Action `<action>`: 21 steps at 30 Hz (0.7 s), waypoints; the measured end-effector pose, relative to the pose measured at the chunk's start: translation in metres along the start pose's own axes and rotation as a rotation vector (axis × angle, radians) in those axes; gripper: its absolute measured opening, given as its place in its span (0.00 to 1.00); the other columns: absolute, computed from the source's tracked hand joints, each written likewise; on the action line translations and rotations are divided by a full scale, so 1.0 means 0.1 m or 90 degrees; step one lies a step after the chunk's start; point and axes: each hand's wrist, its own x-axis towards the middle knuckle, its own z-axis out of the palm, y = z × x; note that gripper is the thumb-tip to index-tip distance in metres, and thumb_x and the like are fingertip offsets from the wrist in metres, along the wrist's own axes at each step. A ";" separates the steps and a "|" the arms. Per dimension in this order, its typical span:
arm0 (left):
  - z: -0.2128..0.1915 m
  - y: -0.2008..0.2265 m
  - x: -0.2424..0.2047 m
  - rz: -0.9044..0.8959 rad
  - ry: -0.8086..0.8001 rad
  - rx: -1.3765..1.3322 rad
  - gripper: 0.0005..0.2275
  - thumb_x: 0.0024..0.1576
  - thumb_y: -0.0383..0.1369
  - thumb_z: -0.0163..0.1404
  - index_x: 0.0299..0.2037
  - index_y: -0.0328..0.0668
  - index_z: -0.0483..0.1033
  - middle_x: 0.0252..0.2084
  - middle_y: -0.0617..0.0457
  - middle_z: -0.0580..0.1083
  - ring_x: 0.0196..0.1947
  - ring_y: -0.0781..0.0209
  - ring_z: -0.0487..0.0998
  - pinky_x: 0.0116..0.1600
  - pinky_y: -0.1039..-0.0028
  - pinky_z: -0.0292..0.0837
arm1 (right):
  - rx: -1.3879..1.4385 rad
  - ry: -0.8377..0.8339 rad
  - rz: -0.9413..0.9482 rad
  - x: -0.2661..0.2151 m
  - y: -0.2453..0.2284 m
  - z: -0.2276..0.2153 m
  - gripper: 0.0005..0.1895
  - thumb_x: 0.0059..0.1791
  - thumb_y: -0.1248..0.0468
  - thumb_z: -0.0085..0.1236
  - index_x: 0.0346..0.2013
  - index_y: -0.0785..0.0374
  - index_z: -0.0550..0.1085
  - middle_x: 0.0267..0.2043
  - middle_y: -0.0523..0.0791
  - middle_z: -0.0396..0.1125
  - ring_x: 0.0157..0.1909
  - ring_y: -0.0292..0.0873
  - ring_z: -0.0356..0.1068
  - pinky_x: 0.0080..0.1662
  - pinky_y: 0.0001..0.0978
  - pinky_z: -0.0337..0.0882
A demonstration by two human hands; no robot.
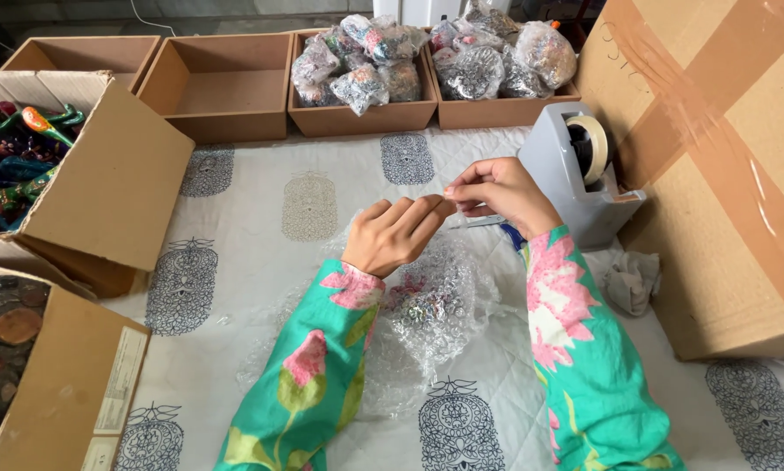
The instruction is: Unpacking small animal figurines from bubble wrap and inspecting them at a packing station.
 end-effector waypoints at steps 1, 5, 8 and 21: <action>0.00 0.01 -0.01 0.003 -0.002 -0.002 0.12 0.57 0.30 0.56 0.50 0.51 0.79 0.47 0.66 0.75 0.33 0.73 0.73 0.34 0.78 0.63 | 0.006 -0.008 -0.014 0.00 0.01 0.00 0.08 0.46 0.65 0.66 0.36 0.65 0.79 0.31 0.41 0.73 0.32 0.32 0.72 0.39 0.27 0.77; -0.05 0.04 0.02 0.005 0.015 -0.009 0.12 0.58 0.30 0.57 0.52 0.49 0.79 0.48 0.66 0.76 0.32 0.74 0.72 0.33 0.77 0.62 | 0.005 0.006 -0.033 0.00 0.01 -0.02 0.07 0.46 0.66 0.66 0.34 0.67 0.79 0.31 0.42 0.73 0.32 0.33 0.72 0.38 0.27 0.76; -0.08 0.06 0.04 -0.021 0.004 -0.033 0.14 0.57 0.30 0.57 0.53 0.50 0.79 0.48 0.66 0.75 0.32 0.73 0.72 0.34 0.77 0.63 | 0.015 0.027 0.010 0.07 0.05 -0.05 0.05 0.45 0.67 0.65 0.32 0.67 0.79 0.30 0.41 0.73 0.31 0.33 0.73 0.38 0.28 0.77; -0.26 -0.32 0.25 -0.428 0.080 -0.269 0.09 0.57 0.25 0.57 0.45 0.48 0.80 0.45 0.59 0.78 0.31 0.65 0.79 0.36 0.76 0.74 | -0.038 0.129 -0.049 0.23 0.39 -0.48 0.12 0.45 0.63 0.68 0.39 0.66 0.79 0.34 0.43 0.75 0.32 0.36 0.75 0.35 0.28 0.77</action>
